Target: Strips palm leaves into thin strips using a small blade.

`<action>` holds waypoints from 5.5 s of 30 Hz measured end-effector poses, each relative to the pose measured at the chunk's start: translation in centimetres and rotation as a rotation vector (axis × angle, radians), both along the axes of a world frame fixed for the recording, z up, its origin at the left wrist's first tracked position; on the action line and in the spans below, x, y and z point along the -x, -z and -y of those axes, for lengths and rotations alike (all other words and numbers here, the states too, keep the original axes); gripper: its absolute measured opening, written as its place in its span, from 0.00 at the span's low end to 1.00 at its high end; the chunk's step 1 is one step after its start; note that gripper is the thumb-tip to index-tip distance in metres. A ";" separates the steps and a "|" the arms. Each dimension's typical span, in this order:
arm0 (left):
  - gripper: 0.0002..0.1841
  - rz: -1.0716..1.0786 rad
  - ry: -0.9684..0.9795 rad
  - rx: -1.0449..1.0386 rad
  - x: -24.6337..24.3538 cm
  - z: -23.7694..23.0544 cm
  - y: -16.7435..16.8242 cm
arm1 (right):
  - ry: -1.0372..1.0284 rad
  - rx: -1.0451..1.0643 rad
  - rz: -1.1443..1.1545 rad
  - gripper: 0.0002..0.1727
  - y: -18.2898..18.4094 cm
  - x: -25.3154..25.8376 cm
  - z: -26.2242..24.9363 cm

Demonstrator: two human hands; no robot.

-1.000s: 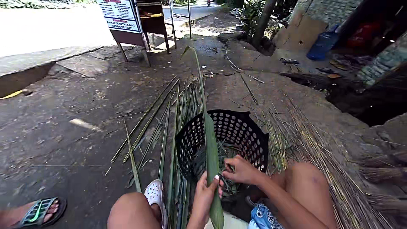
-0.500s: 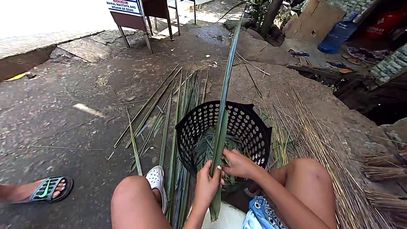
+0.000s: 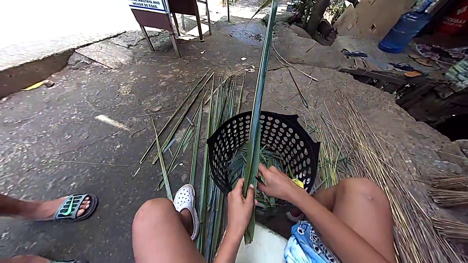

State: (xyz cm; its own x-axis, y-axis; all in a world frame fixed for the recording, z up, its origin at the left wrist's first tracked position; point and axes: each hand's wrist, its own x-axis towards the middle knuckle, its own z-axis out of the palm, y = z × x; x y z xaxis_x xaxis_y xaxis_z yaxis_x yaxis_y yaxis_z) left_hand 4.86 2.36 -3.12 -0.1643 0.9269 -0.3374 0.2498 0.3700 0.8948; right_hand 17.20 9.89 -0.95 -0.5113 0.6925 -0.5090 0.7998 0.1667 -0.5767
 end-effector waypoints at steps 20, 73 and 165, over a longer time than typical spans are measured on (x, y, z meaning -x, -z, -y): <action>0.07 0.322 0.116 0.104 -0.7 0.9 -0.1 | 0.563 -0.432 0.013 0.22 -0.3 0.3 -3.2; 0.20 0.983 0.278 0.356 2.8 3.8 1.1 | 1.189 -0.337 -0.413 0.16 0.9 -8.6 -8.4; 0.24 0.933 0.263 0.451 4.0 6.1 -0.1 | 0.838 -0.049 -0.036 0.19 -1.1 -3.4 -6.3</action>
State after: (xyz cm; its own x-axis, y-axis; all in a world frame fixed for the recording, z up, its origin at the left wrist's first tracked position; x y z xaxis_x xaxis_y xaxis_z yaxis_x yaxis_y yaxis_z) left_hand 0.89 -3.74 -2.99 0.5230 0.6538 -0.5467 -0.3425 0.7487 0.5677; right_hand 20.58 16.23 0.20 0.1665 0.8714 -0.4614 0.6514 -0.4485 -0.6120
